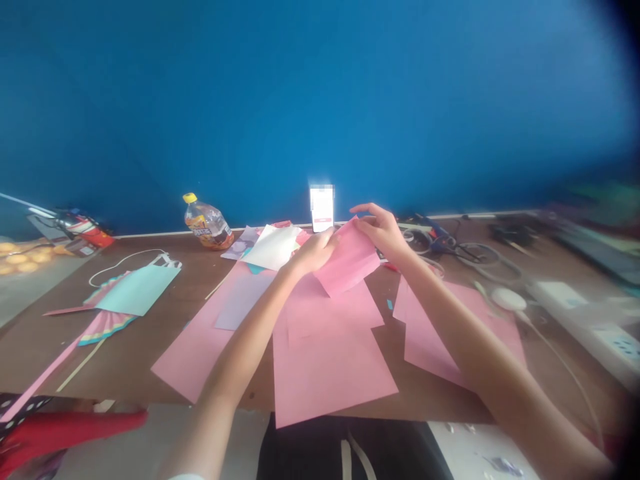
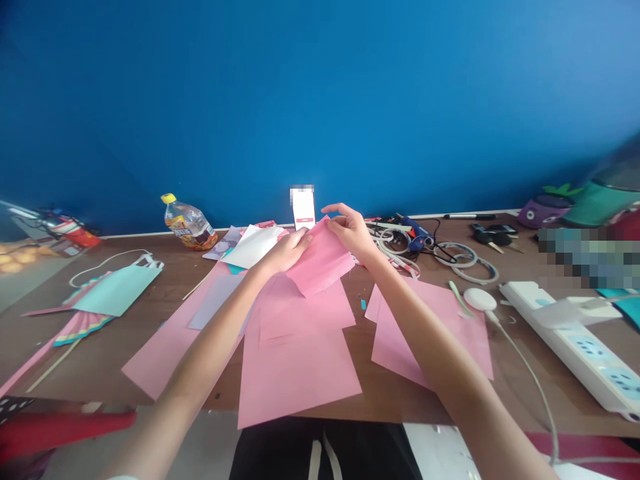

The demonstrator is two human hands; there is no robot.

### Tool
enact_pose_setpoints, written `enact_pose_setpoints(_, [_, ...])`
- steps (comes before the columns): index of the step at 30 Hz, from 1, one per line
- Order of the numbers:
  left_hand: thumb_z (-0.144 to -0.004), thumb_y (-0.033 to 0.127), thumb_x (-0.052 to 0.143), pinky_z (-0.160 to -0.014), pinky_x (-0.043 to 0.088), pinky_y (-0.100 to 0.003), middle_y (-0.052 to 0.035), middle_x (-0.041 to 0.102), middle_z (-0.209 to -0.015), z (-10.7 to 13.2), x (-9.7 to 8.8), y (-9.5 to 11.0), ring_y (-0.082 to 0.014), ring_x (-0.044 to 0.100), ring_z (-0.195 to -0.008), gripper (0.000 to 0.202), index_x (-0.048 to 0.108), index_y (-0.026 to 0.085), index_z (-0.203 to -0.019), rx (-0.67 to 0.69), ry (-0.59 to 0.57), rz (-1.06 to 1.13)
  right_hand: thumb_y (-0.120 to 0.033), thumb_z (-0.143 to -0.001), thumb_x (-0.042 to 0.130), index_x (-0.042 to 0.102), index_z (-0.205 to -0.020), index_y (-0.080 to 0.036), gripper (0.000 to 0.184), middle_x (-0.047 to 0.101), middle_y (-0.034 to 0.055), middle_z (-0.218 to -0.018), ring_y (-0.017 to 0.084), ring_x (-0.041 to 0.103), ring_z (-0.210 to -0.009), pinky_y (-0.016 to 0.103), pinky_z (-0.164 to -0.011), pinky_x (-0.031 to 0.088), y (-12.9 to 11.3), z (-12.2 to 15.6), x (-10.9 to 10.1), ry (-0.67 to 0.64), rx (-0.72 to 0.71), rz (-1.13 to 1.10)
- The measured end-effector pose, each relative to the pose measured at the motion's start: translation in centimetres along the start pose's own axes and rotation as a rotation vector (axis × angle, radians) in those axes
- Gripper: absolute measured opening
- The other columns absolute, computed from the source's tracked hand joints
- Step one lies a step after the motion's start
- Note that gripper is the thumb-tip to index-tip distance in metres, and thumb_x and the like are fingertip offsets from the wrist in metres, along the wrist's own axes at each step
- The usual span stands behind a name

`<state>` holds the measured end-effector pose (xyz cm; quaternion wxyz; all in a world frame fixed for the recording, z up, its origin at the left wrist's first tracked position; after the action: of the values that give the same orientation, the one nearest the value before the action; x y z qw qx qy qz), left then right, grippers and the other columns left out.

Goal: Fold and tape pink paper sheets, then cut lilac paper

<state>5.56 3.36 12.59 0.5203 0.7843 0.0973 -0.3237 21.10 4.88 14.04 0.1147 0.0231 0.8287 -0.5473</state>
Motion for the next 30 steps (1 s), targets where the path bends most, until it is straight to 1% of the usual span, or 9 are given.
enact_pose_setpoints(5, [-0.097, 0.060, 0.030, -0.067, 0.042, -0.031, -0.0046, 0.059, -0.072, 0.2, 0.0, 1.2, -0.0200, 0.057, -0.069, 0.049, 0.055, 0.021, -0.080, 0.075, 0.009, -0.014, -0.033, -0.082, 0.056, 0.072, -0.093, -0.024, 0.022, 0.062, 0.0008, -0.068, 0.014, 0.049, -0.053, 0.028, -0.051, 0.039, 0.4, -0.3, -0.4, 0.040, -0.008, 0.002])
enact_pose_setpoints(9, [-0.097, 0.057, 0.033, -0.067, 0.043, -0.031, -0.0039, 0.058, -0.073, -0.1, -0.3, 0.7, -0.0192, 0.056, -0.069, 0.046, 0.054, 0.020, -0.078, 0.062, 0.033, -0.106, -0.041, -0.084, 0.058, 0.070, -0.082, -0.022, 0.023, 0.063, 0.0040, -0.071, 0.017, 0.055, -0.061, 0.029, -0.054, 0.043, 0.0, -0.3, -0.5, 0.039, -0.014, -0.049])
enact_pose_setpoints(12, [-0.098, 0.052, 0.033, -0.072, 0.046, -0.032, -0.0050, 0.063, -0.081, -0.2, -0.2, 0.1, -0.0203, 0.060, -0.076, 0.041, 0.057, 0.020, -0.088, 0.010, 0.003, -0.171, -0.043, -0.081, 0.064, 0.068, -0.089, -0.021, 0.023, 0.065, 0.0034, -0.074, 0.015, 0.055, -0.061, 0.027, -0.053, 0.041, 0.0, -0.2, -0.2, -0.009, 0.003, -0.061])
enact_pose_setpoints(14, [-0.099, 0.048, 0.033, -0.079, 0.047, -0.034, -0.0066, 0.067, -0.095, -0.2, 0.2, 0.0, -0.0223, 0.063, -0.087, 0.036, 0.058, 0.021, -0.104, -0.007, -0.035, -0.183, -0.041, -0.078, 0.069, 0.067, -0.096, -0.020, 0.028, 0.066, 0.0030, -0.076, 0.015, 0.055, -0.062, 0.026, -0.053, 0.040, 0.1, -0.2, 0.2, -0.044, 0.009, -0.065])
enact_pose_setpoints(16, [-0.099, 0.042, 0.035, -0.086, 0.048, -0.037, -0.0088, 0.067, -0.110, -0.1, 0.6, 0.2, -0.0248, 0.063, -0.099, 0.034, 0.054, 0.023, -0.120, -0.002, -0.060, -0.179, -0.040, -0.077, 0.070, 0.065, -0.100, -0.019, 0.032, 0.066, 0.0029, -0.076, 0.014, 0.055, -0.062, 0.025, -0.053, 0.039, 0.3, -0.2, 0.5, -0.062, 0.005, -0.056])
enact_pose_setpoints(18, [-0.099, 0.036, 0.035, -0.092, 0.047, -0.040, -0.0111, 0.064, -0.121, 0.0, 1.0, 0.5, -0.0269, 0.061, -0.109, 0.035, 0.049, 0.022, -0.129, 0.019, -0.072, -0.177, -0.039, -0.078, 0.069, 0.064, -0.103, -0.019, 0.033, 0.066, 0.0026, -0.076, 0.014, 0.054, -0.060, 0.025, -0.052, 0.038, 0.3, -0.2, 0.6, -0.067, -0.012, -0.022])
enact_pose_setpoints(22, [-0.099, 0.029, 0.031, -0.096, 0.046, -0.043, -0.0133, 0.059, -0.127, 0.0, 1.3, 0.8, -0.0278, 0.057, -0.115, 0.035, 0.049, 0.020, -0.129, 0.030, -0.056, -0.194, -0.039, -0.081, 0.066, 0.061, -0.109, -0.020, 0.035, 0.067, 0.0027, -0.078, 0.013, 0.052, -0.059, 0.025, -0.051, 0.036, 0.0, -0.2, 0.8, -0.076, -0.035, 0.016])
enact_pose_setpoints(26, [-0.099, 0.027, 0.031, -0.100, 0.045, -0.041, -0.0131, 0.057, -0.127, 0.0, 0.3, 1.1, -0.0258, 0.056, -0.117, 0.035, 0.048, 0.020, -0.128, 0.049, 0.025, -0.194, -0.039, -0.081, 0.067, 0.058, -0.116, -0.021, 0.040, 0.069, 0.0037, -0.084, 0.014, 0.057, -0.063, 0.026, -0.055, 0.042, -0.1, -0.2, 0.6, -0.088, -0.018, -0.059])
enact_pose_setpoints(30, [-0.099, 0.037, 0.037, -0.102, 0.042, -0.041, -0.0135, 0.056, -0.126, -0.1, -0.7, 1.2, -0.0259, 0.055, -0.118, 0.034, 0.049, 0.019, -0.126, 0.071, 0.076, -0.194, -0.036, -0.077, 0.072, 0.055, -0.122, -0.021, 0.050, 0.069, 0.0046, -0.090, 0.017, 0.062, -0.074, 0.028, -0.062, 0.047, -0.6, -0.1, 0.7, -0.141, -0.044, -0.114])
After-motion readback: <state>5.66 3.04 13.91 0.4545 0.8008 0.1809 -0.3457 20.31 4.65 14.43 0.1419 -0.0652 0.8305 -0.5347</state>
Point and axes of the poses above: each hand's wrist, its own z-axis away from the middle knuckle, its own x-axis out of the palm, y = z × x, the point moved 9 cm from there along -z, towards the middle knuckle
